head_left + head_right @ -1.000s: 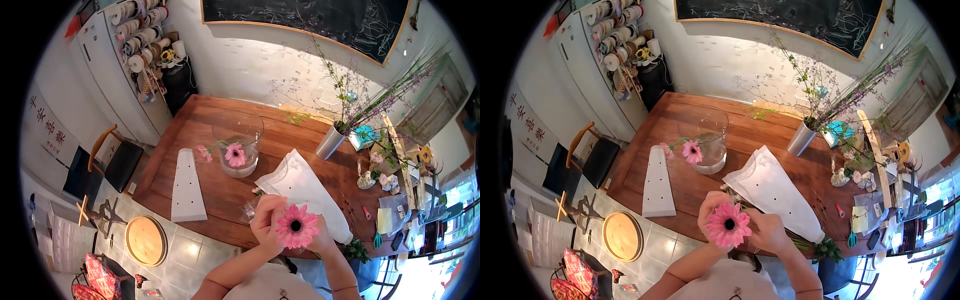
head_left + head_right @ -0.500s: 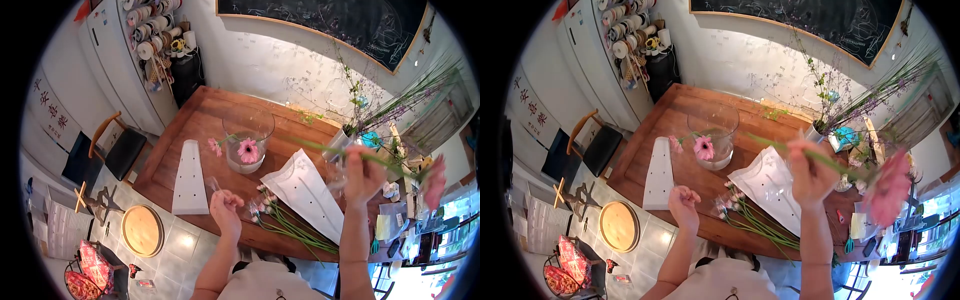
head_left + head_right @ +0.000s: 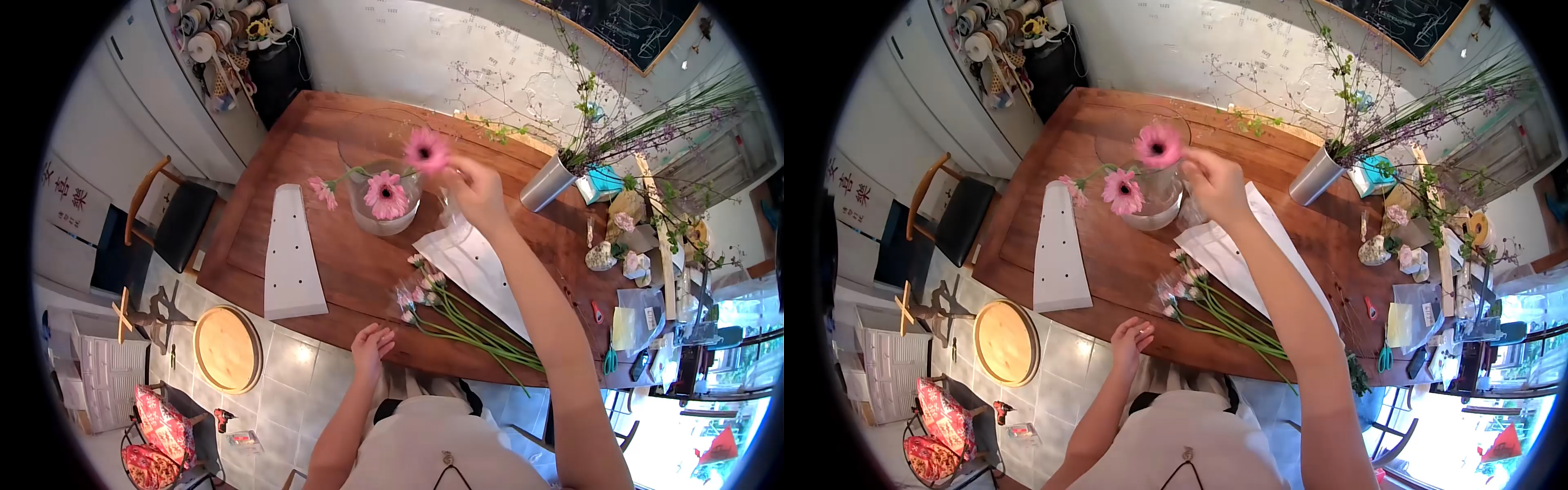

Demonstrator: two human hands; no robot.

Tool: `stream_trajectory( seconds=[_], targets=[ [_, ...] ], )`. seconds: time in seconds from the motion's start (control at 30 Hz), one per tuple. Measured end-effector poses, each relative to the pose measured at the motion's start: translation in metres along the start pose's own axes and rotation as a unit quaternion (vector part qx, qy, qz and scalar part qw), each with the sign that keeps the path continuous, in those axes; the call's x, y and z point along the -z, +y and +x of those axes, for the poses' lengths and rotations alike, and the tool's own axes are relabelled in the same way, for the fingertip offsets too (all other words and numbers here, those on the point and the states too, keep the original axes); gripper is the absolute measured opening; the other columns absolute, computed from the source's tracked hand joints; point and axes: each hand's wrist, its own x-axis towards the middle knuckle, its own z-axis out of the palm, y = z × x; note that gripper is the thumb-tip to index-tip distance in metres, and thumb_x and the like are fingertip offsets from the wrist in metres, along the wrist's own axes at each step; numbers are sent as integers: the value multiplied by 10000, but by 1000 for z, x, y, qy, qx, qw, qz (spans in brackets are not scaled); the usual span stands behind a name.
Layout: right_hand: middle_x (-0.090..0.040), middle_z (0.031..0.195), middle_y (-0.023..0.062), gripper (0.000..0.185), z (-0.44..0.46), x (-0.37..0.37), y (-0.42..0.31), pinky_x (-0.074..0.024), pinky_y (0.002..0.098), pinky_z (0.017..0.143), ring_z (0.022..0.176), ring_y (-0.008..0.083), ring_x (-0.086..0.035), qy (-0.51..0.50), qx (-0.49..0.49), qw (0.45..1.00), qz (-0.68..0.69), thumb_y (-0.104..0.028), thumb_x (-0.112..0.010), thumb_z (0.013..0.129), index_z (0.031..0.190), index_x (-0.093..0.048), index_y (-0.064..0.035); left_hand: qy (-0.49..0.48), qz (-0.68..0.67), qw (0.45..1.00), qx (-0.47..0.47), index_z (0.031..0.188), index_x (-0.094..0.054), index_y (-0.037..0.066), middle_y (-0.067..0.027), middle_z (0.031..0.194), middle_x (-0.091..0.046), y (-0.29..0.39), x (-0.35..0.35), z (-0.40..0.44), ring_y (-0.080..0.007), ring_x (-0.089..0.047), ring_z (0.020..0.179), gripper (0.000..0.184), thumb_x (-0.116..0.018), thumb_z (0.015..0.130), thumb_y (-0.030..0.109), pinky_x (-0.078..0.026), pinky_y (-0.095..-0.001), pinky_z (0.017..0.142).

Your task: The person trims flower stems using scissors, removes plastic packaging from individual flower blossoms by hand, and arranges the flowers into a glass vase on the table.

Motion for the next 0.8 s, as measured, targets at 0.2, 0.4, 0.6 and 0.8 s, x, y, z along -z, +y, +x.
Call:
stream_trajectory(
  seconds=[0.2, 0.4, 0.6, 0.8],
  targets=[
    [-570, 633, 220, 305, -187, 21, 111, -445, 428, 582, 586, 321, -593, -162, -284, 921, -210, -289, -563, 827, 741, -615, -1, -44, 101, 993, 50, 945, -548, 28, -94, 832, -632, -43, 16, 26, -155, -593, 633, 208, -399, 822, -48, -542, -294, 589],
    [-633, 849, 249, 300, -283, 62, 170, -487, 491, 747, 805, 415, -613, -243, -353, 765, -480, -75, -529, 733, 1004, -566, 50, -97, 169, 977, 89, 912, -554, 47, -87, 788, -626, -56, -10, 10, -105, -526, 549, 243, -385, 775, -61, -496, -265, 517],
    [-637, 926, 239, 345, -229, 102, 197, -497, 462, 767, 858, 376, -628, -240, -374, 717, -538, -66, -524, 744, 1076, -555, 23, -87, 191, 975, 80, 885, -565, 38, -82, 762, -626, -72, 6, 11, -102, -521, 525, 202, -404, 791, -37, -489, -258, 501],
    [-655, 843, 171, 198, -204, 119, 214, -506, 452, 707, 809, 341, -633, -330, -298, 755, -481, -159, -509, 752, 846, -671, -96, -66, 169, 980, 81, 857, -578, 39, -69, 733, -614, -66, 22, 6, -93, -501, 498, 154, -425, 861, 28, -476, -247, 483]
  ],
)
